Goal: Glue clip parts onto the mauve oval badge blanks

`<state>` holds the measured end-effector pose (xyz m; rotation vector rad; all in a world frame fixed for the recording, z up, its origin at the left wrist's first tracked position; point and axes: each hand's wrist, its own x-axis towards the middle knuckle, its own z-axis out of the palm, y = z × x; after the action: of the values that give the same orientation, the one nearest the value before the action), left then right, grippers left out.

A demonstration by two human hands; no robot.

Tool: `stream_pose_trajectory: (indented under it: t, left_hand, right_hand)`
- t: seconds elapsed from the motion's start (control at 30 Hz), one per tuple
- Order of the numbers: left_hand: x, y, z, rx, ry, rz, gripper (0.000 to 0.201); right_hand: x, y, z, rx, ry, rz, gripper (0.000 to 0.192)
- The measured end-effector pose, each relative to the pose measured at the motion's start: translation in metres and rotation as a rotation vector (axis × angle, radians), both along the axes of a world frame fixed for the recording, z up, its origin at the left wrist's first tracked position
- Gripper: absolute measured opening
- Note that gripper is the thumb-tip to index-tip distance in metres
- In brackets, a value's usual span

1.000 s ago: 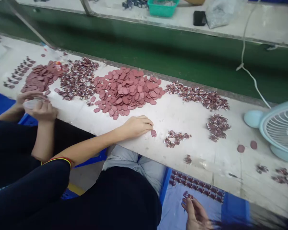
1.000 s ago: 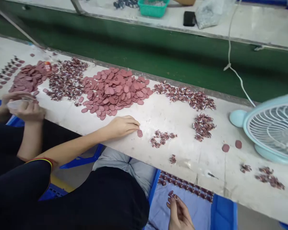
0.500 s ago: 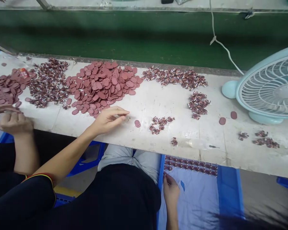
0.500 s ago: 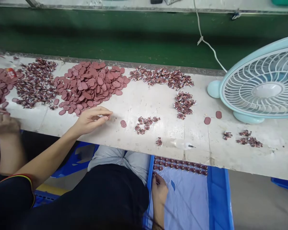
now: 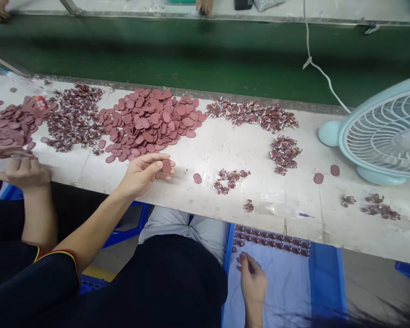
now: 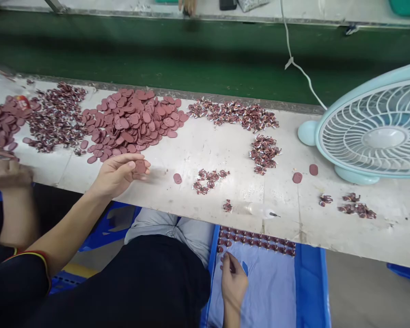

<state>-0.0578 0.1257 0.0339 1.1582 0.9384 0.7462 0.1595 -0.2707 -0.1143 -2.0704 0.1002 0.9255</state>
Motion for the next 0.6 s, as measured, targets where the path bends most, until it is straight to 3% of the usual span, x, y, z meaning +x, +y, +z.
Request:
stream_pose_trajectory:
  t: [0.1,0.23,0.37,0.6]
  left_hand:
    - [-0.002,-0.023,-0.003,-0.174,-0.041,-0.061,0.042]
    - [0.015,-0.069,-0.009,-0.427,-0.145,-0.247,0.038]
    - [0.037,-0.106,-0.015,-0.625,-0.346,-0.385,0.032]
    - [0.052,-0.127,-0.027,-0.768,-0.534,-0.331,0.03]
  right_hand:
    - [0.021,0.021,0.042,0.154,0.017,-0.168,0.046]
    - [0.056,0.057,0.085,0.341,0.098,-0.202,0.056]
    - [0.079,0.085,0.107,0.417,0.115,-0.176,0.053]
    - [0.085,0.139,0.13,0.511,0.177,-0.098,0.055]
